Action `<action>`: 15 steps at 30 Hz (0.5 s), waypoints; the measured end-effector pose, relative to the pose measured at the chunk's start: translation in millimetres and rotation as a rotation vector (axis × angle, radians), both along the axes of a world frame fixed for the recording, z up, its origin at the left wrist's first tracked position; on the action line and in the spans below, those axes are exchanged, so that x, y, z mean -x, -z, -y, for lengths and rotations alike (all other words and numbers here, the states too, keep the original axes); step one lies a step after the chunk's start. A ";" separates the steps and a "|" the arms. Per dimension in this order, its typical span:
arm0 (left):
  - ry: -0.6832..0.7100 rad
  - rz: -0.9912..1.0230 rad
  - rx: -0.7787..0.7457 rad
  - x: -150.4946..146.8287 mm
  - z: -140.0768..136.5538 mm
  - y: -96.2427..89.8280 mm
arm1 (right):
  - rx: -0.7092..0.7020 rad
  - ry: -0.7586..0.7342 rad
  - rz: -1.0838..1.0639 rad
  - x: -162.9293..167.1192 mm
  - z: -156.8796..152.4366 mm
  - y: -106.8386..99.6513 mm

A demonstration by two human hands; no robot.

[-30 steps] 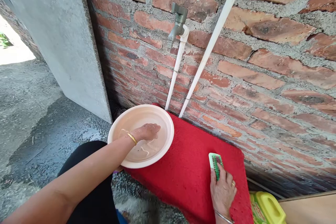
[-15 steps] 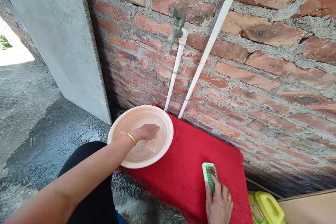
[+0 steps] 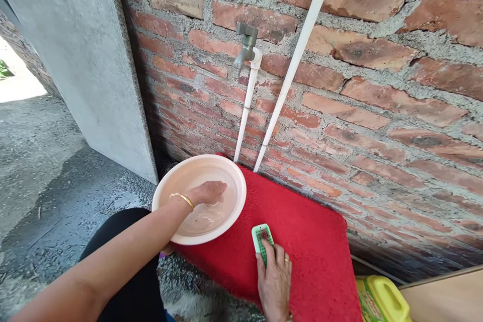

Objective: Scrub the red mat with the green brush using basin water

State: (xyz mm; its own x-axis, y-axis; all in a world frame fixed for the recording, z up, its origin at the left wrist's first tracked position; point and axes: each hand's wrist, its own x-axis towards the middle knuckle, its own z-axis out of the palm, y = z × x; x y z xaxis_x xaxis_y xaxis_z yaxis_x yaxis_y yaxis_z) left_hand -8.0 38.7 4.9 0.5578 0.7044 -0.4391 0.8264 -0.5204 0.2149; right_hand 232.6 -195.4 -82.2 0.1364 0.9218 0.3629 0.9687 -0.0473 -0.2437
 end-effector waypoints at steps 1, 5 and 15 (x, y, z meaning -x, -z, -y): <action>0.003 0.001 0.000 0.0 0.0 -0.7 | 0.005 -0.010 0.005 2.2 -7.4 -2.7; 0.018 0.005 -0.002 0.2 -0.6 -1.2 | 0.021 -0.012 0.029 -2.3 -31.3 -10.2; 0.006 0.030 -0.008 0.8 -1.2 3.3 | -0.030 0.301 0.208 -91.4 -14.4 -8.2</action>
State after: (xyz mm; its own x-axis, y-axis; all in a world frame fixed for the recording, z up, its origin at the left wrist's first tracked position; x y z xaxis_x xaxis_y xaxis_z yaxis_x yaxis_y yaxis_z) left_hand -8.8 39.9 1.6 0.5747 0.7047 -0.4162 0.8166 -0.5271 0.2352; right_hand 324.0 -181.0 -74.0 0.3202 0.8403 0.4374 0.9414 -0.3337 -0.0480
